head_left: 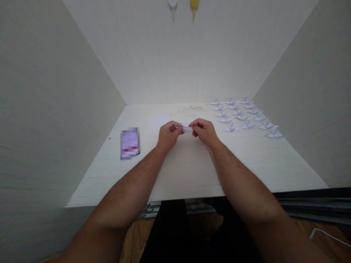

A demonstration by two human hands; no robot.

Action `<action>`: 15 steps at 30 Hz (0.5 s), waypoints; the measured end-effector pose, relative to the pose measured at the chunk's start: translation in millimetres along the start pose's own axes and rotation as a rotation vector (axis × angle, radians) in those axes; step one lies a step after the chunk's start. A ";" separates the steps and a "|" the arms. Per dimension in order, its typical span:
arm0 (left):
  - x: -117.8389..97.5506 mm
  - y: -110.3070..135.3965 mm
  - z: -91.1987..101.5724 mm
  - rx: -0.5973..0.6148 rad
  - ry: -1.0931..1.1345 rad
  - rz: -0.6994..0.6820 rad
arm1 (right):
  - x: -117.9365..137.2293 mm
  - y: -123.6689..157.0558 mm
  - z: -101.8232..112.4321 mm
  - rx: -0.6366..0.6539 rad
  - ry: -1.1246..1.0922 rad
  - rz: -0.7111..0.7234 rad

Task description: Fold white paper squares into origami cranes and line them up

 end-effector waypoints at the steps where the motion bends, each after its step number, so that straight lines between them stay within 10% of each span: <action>1: -0.2 0.2 -0.2 -0.004 0.026 0.019 | 1.3 0.1 0.5 0.021 -0.003 -0.003; 15: 1.6 -1.2 -0.9 -0.026 0.153 0.077 | 3.5 0.5 5.6 0.038 0.126 0.022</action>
Point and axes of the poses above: each hand's wrist, its own y-axis away from the middle knuckle, its own z-axis out of the back of the hand, x = y × z, the point moved 5 cm from there along -y, towards the middle knuckle, and after that the axes turned 8 degrees about -x, right-handed, at the moved point
